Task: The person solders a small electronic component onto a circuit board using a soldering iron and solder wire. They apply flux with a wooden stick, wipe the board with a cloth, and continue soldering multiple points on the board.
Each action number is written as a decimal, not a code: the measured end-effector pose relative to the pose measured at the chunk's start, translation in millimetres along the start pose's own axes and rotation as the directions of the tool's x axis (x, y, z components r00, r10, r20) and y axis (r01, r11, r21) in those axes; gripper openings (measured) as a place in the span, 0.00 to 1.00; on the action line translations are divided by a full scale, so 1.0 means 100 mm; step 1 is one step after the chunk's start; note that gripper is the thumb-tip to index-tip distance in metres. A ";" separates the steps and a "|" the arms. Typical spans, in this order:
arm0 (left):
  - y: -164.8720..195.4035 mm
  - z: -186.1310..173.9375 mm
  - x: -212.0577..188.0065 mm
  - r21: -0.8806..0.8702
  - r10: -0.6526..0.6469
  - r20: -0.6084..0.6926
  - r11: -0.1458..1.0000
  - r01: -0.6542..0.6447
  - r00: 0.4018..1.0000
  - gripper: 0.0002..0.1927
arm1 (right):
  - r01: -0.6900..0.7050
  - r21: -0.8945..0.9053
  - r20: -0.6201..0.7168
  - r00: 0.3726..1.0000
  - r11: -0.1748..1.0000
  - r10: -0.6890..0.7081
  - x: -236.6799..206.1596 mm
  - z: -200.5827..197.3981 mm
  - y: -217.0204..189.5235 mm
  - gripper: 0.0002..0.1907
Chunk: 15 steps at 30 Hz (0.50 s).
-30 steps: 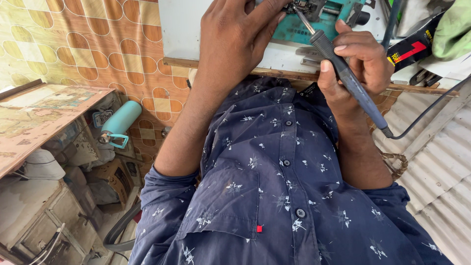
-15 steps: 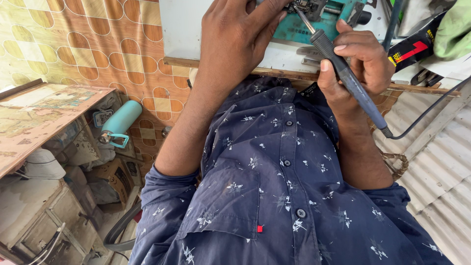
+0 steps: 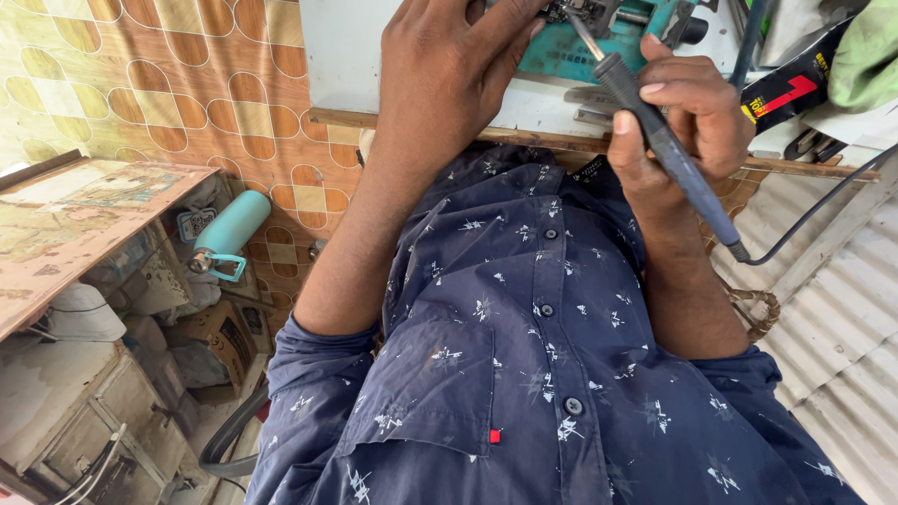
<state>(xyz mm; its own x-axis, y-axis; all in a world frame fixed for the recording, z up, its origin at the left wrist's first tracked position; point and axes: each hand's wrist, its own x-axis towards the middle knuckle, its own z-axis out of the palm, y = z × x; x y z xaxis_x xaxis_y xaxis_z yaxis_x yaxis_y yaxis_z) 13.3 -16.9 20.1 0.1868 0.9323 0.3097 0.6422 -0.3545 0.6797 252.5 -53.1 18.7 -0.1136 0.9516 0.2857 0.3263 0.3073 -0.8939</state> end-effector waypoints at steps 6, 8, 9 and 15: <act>0.00 0.00 0.00 0.002 -0.003 0.002 1.000 0.003 1.000 0.12 | -0.002 -0.002 -0.012 1.000 1.000 0.002 0.00 0.01 0.01 0.18; 0.00 0.00 0.00 0.003 -0.001 0.000 1.000 0.001 1.000 0.12 | 0.009 -0.017 -0.005 1.000 1.000 -0.009 0.01 0.02 0.02 0.17; -0.01 0.00 0.00 0.005 0.005 -0.001 1.000 -0.005 1.000 0.12 | 0.016 -0.022 -0.005 1.000 1.000 -0.016 0.01 0.01 0.03 0.17; -0.01 0.02 -0.01 0.008 0.007 0.000 1.000 -0.007 1.000 0.11 | 0.015 -0.018 -0.005 1.000 1.000 -0.015 0.01 0.02 0.04 0.18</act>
<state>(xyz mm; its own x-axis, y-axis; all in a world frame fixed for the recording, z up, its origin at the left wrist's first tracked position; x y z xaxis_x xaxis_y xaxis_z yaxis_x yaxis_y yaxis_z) 14.2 -17.1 17.9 0.1916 0.9298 0.3144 0.6471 -0.3605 0.6718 252.2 -51.4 14.9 -0.1139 0.9468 0.3011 0.3415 0.3219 -0.8831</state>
